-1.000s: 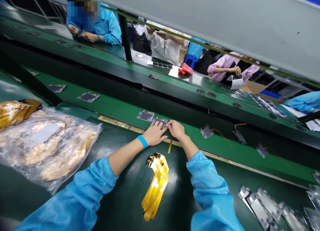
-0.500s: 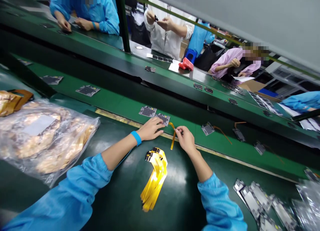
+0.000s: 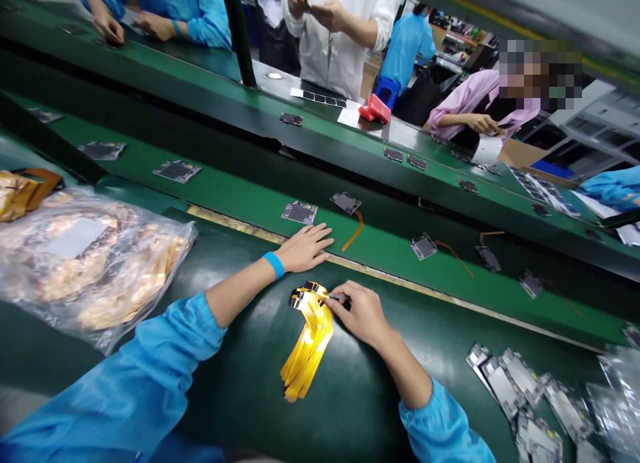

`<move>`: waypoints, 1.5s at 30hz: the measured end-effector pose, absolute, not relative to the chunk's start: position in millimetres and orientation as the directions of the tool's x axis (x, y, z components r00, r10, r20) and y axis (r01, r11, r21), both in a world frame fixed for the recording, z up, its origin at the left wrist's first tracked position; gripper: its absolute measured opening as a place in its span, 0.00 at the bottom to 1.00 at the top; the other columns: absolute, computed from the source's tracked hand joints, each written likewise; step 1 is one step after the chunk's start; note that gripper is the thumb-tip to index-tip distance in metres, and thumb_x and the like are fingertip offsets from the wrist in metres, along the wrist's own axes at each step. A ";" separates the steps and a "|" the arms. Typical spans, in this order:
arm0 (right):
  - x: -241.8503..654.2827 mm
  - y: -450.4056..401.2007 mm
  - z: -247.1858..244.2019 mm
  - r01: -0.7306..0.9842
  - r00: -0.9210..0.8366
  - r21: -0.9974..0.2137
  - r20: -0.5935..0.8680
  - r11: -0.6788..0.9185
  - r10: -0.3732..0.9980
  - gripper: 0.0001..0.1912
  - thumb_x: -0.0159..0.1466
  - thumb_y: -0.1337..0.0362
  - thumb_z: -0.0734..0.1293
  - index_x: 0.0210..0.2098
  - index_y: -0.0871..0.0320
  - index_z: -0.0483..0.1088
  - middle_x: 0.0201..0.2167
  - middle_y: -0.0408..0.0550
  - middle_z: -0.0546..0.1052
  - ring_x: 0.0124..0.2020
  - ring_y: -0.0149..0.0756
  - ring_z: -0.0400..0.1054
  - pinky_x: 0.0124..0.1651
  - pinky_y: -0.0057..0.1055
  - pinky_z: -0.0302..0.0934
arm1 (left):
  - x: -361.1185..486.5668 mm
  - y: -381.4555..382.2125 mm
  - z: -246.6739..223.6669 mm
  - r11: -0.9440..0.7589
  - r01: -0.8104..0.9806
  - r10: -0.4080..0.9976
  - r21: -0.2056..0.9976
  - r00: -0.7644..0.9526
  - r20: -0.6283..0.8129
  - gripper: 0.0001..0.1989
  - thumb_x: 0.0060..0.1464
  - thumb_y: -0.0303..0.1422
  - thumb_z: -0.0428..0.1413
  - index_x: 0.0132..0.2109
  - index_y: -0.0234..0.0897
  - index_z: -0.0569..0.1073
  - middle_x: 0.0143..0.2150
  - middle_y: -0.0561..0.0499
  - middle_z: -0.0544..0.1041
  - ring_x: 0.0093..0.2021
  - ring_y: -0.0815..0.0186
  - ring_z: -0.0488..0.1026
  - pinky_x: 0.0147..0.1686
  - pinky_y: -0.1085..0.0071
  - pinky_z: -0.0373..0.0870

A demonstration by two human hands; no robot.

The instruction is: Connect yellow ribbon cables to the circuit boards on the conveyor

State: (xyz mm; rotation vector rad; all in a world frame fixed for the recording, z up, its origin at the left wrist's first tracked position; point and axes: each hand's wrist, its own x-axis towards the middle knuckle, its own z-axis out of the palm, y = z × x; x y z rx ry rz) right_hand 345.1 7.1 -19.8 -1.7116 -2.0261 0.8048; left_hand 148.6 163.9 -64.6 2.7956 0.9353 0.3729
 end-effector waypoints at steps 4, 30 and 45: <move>341.2 1.2 -18.0 0.843 -0.223 -0.528 -0.177 0.099 0.959 0.09 0.63 0.54 0.72 0.35 0.52 0.76 0.33 0.44 0.79 0.33 0.37 0.71 0.34 0.30 0.57 | 147.3 164.4 -61.2 -0.804 0.544 0.592 0.241 0.771 0.234 0.19 0.68 0.39 0.50 0.59 0.36 0.75 0.63 0.41 0.71 0.67 0.51 0.62 0.65 0.55 0.58; 390.6 37.6 -30.9 0.304 -0.111 -0.946 -0.154 -0.114 0.982 0.26 0.57 0.40 0.74 0.36 0.57 0.74 0.33 0.47 0.79 0.33 0.35 0.72 0.41 0.33 0.66 | 174.3 217.8 -45.9 -0.371 0.830 0.929 0.417 0.340 0.150 0.05 0.57 0.31 0.56 0.34 0.40 0.77 0.44 0.43 0.75 0.50 0.51 0.69 0.47 0.57 0.69; 369.6 159.5 -59.5 0.555 0.082 -0.829 -0.023 -0.065 0.996 0.11 0.63 0.55 0.70 0.39 0.56 0.79 0.39 0.50 0.84 0.42 0.44 0.78 0.46 0.35 0.68 | 166.9 223.1 -58.2 -0.522 0.743 0.851 0.419 0.485 0.201 0.08 0.56 0.25 0.55 0.30 0.38 0.76 0.39 0.44 0.76 0.44 0.56 0.72 0.47 0.61 0.70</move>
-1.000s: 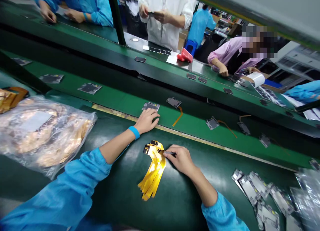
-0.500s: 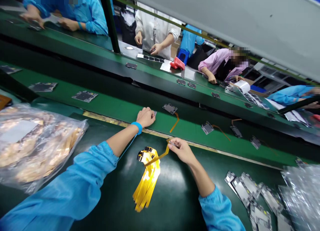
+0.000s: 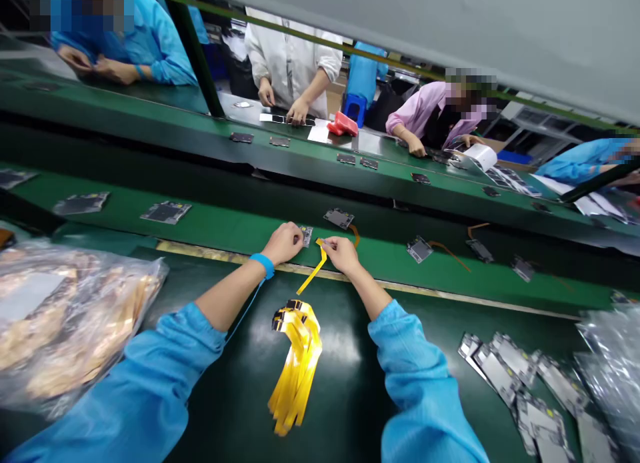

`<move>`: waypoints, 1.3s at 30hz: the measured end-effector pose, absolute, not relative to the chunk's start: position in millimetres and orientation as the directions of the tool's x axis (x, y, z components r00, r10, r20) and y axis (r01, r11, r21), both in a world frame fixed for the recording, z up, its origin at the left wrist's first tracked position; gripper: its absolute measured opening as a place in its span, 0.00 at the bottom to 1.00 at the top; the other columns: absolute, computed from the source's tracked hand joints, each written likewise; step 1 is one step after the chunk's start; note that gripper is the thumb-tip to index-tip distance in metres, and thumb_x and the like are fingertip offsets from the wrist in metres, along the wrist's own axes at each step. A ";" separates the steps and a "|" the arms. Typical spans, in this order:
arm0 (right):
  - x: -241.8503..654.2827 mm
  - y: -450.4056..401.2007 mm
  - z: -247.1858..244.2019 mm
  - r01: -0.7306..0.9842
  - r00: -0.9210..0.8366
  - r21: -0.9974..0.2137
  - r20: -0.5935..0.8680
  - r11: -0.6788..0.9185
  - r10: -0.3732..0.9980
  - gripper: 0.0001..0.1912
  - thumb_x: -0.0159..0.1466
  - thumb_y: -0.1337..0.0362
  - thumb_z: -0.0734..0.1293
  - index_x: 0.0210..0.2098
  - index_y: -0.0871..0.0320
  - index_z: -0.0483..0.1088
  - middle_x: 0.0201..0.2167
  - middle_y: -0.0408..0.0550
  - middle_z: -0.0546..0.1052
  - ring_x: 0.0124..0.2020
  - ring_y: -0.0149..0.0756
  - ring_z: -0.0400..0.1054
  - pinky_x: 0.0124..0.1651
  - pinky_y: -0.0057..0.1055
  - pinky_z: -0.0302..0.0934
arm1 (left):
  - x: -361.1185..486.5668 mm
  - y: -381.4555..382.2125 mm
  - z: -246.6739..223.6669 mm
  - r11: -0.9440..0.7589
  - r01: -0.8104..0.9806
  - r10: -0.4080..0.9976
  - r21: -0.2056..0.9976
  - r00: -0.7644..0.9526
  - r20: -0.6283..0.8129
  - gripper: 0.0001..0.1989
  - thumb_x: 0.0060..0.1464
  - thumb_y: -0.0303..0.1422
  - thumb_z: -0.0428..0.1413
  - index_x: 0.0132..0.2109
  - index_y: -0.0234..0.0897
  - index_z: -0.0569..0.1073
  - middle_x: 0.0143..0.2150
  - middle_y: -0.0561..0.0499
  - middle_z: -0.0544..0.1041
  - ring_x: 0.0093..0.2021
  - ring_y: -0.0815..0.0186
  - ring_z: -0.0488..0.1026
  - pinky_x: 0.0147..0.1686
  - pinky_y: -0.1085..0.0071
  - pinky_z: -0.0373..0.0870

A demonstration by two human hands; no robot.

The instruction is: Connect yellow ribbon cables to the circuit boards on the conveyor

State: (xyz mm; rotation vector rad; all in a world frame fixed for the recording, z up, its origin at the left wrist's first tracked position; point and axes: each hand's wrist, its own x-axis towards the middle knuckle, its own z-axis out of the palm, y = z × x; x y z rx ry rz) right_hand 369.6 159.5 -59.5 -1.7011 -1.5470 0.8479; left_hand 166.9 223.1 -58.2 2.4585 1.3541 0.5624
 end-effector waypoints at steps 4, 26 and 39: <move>359.4 172.6 -53.9 0.739 0.161 -0.658 -0.031 -0.142 0.986 0.08 0.64 0.60 0.70 0.41 0.51 0.80 0.41 0.46 0.84 0.45 0.43 0.78 0.47 0.33 0.68 | 158.8 216.2 -70.5 -0.614 0.621 0.788 0.488 0.520 0.329 0.06 0.56 0.25 0.55 0.35 0.38 0.77 0.41 0.46 0.75 0.45 0.57 0.70 0.49 0.60 0.70; 394.2 180.8 -67.2 0.786 0.092 -0.612 -0.030 -0.091 0.995 0.10 0.63 0.56 0.71 0.39 0.52 0.82 0.36 0.45 0.84 0.38 0.40 0.77 0.39 0.29 0.65 | 163.2 205.6 -71.1 -0.683 0.537 0.717 0.496 0.621 0.315 0.12 0.58 0.25 0.53 0.44 0.38 0.79 0.51 0.45 0.75 0.52 0.57 0.68 0.57 0.59 0.68; 411.4 175.2 -68.4 0.687 0.083 -0.725 0.006 -0.053 0.997 0.14 0.61 0.54 0.72 0.36 0.58 0.82 0.32 0.47 0.83 0.33 0.39 0.75 0.37 0.30 0.66 | 169.3 203.3 -69.6 -0.711 0.498 0.683 0.496 0.659 0.316 0.13 0.58 0.25 0.53 0.44 0.39 0.81 0.54 0.45 0.75 0.55 0.57 0.69 0.60 0.57 0.68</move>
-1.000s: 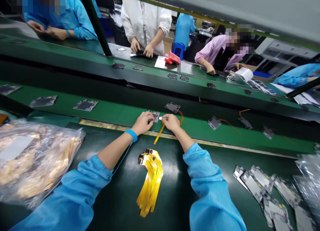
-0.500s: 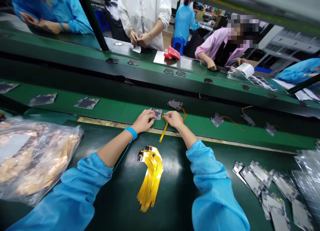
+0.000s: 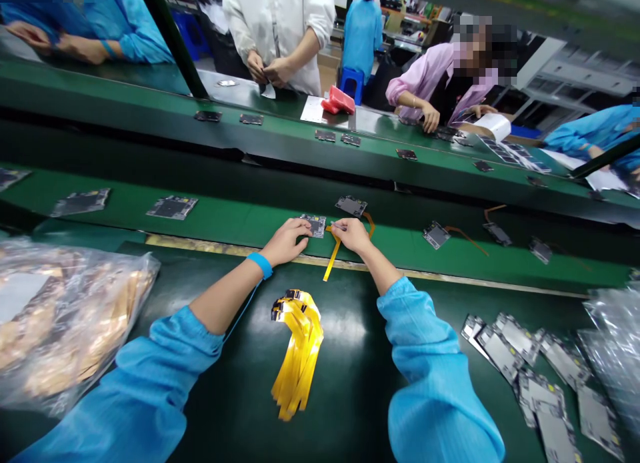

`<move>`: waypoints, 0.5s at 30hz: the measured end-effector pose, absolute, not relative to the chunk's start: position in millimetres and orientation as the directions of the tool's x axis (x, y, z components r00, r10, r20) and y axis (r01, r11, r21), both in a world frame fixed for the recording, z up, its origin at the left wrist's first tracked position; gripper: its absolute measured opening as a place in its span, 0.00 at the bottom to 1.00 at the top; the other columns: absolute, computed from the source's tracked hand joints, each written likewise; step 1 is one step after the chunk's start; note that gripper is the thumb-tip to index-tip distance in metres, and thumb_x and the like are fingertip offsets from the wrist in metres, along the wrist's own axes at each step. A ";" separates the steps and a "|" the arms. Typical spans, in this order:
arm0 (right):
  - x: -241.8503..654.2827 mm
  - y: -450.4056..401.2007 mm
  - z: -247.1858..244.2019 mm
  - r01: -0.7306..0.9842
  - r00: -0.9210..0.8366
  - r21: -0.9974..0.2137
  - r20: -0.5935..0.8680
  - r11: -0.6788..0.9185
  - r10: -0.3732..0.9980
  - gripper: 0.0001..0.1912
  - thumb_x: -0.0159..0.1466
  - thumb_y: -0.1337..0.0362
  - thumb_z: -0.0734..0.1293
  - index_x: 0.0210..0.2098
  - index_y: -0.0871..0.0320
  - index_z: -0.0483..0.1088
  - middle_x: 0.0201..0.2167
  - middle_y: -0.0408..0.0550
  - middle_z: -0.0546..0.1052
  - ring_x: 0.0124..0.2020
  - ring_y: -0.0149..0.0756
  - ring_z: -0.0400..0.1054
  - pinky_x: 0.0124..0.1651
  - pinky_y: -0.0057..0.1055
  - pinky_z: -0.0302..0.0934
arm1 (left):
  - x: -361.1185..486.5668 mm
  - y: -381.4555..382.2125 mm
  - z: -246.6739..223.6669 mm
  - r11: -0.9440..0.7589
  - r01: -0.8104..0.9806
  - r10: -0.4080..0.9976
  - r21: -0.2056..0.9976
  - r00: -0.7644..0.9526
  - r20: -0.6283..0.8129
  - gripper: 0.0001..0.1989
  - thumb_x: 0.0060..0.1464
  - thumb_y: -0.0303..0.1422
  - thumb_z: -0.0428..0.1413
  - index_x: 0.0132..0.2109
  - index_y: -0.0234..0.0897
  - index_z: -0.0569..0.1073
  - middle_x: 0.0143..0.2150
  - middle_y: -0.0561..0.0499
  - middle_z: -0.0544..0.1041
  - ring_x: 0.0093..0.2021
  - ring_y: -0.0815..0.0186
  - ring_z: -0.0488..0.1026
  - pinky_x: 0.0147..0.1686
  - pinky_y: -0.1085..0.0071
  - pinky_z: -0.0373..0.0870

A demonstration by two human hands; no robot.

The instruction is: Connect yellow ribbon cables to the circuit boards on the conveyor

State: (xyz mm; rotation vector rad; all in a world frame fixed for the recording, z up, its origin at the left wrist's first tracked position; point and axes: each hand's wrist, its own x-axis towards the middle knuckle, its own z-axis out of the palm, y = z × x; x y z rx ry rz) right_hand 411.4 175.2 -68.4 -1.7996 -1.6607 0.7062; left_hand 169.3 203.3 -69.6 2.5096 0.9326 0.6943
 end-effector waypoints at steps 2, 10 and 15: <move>413.7 174.2 -69.2 0.675 0.090 -0.736 0.005 -0.057 0.996 0.14 0.61 0.53 0.72 0.36 0.58 0.82 0.32 0.47 0.83 0.34 0.39 0.75 0.38 0.30 0.67 | 170.5 203.4 -69.6 -0.714 0.491 0.677 0.498 0.667 0.313 0.12 0.58 0.25 0.53 0.44 0.38 0.81 0.54 0.45 0.75 0.56 0.56 0.69 0.60 0.57 0.68; 423.2 169.7 -70.1 0.697 0.073 -0.714 -0.029 -0.072 0.997 0.14 0.59 0.53 0.73 0.37 0.57 0.82 0.32 0.45 0.83 0.36 0.40 0.75 0.38 0.29 0.67 | 177.8 200.9 -68.5 -0.719 0.487 0.666 0.496 0.686 0.292 0.13 0.58 0.25 0.54 0.44 0.39 0.81 0.55 0.45 0.75 0.58 0.56 0.69 0.61 0.56 0.68; 427.6 173.0 -67.1 0.681 0.025 -0.730 -0.066 -0.065 0.998 0.13 0.61 0.56 0.71 0.36 0.59 0.82 0.32 0.45 0.82 0.36 0.40 0.74 0.38 0.29 0.65 | 183.2 197.3 -66.2 -0.742 0.478 0.642 0.470 0.708 0.293 0.13 0.59 0.26 0.54 0.45 0.39 0.81 0.55 0.45 0.76 0.58 0.55 0.68 0.63 0.55 0.67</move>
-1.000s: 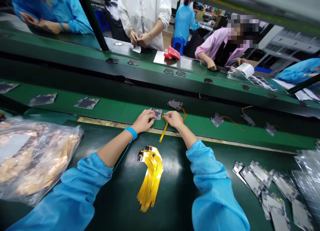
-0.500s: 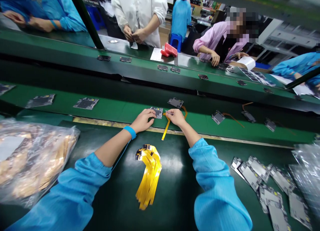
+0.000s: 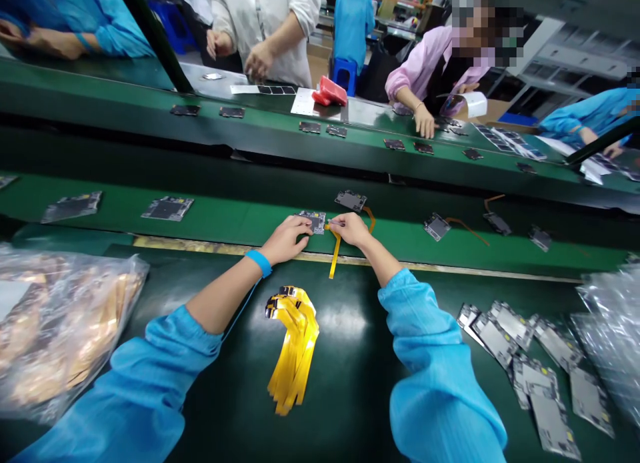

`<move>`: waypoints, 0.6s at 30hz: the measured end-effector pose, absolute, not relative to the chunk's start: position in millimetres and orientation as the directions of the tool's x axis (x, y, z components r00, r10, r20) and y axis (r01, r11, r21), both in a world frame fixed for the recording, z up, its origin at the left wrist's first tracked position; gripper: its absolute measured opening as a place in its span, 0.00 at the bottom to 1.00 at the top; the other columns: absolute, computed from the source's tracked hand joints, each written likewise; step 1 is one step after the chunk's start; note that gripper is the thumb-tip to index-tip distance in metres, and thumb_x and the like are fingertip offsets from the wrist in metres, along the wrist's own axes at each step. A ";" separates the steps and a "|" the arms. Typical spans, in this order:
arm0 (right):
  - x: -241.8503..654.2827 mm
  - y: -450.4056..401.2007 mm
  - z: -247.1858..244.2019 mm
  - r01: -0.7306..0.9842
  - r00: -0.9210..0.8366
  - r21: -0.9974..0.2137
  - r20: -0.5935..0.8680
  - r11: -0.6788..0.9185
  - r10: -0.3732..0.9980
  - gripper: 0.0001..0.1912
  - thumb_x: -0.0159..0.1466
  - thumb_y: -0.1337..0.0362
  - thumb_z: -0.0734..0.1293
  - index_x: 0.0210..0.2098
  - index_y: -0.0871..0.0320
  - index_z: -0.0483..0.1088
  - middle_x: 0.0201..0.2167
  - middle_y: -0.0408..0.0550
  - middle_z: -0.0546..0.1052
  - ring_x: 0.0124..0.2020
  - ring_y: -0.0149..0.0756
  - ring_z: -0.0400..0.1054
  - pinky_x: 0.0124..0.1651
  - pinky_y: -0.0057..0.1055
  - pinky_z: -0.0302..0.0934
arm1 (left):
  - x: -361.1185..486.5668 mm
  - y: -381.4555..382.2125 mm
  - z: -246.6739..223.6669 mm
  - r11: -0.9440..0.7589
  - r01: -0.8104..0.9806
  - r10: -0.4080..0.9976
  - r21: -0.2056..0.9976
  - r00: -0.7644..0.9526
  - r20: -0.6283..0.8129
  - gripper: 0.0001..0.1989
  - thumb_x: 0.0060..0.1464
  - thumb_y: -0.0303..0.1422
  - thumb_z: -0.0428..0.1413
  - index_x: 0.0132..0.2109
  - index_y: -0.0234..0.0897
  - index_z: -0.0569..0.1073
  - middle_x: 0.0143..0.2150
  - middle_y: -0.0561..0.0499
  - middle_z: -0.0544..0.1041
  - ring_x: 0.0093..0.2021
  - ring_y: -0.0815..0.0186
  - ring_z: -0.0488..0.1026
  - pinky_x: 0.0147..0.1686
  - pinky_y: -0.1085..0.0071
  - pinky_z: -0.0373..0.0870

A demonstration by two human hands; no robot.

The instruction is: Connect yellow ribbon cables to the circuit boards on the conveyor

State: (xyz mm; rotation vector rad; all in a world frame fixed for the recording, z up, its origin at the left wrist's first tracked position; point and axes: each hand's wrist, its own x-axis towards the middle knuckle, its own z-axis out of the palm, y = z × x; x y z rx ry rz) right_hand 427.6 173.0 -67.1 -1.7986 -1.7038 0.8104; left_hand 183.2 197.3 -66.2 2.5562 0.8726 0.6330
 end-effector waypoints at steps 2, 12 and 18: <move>429.1 174.9 -65.4 0.678 0.014 -0.732 -0.085 -0.072 0.996 0.13 0.61 0.56 0.70 0.34 0.59 0.82 0.30 0.45 0.81 0.34 0.39 0.73 0.37 0.29 0.64 | 186.1 195.4 -64.1 -0.751 0.481 0.633 0.453 0.720 0.285 0.13 0.59 0.26 0.54 0.46 0.39 0.81 0.56 0.44 0.75 0.58 0.54 0.68 0.63 0.54 0.67; 439.1 170.3 -56.9 0.636 -0.013 -0.768 -0.115 -0.080 0.993 0.20 0.59 0.48 0.70 0.29 0.61 0.78 0.23 0.44 0.75 0.26 0.33 0.64 0.31 0.28 0.57 | 203.0 184.7 -54.2 -0.792 0.490 0.588 0.365 0.773 0.239 0.16 0.61 0.31 0.56 0.56 0.40 0.78 0.56 0.41 0.73 0.58 0.50 0.65 0.61 0.52 0.65; 444.4 169.3 -56.8 0.616 -0.017 -0.781 -0.144 -0.103 0.989 0.18 0.60 0.51 0.70 0.32 0.61 0.80 0.24 0.44 0.77 0.26 0.33 0.65 0.31 0.29 0.59 | 226.6 172.5 -45.7 -0.783 0.575 0.614 0.239 0.776 0.144 0.23 0.63 0.38 0.56 0.64 0.41 0.71 0.56 0.37 0.71 0.58 0.45 0.63 0.54 0.52 0.64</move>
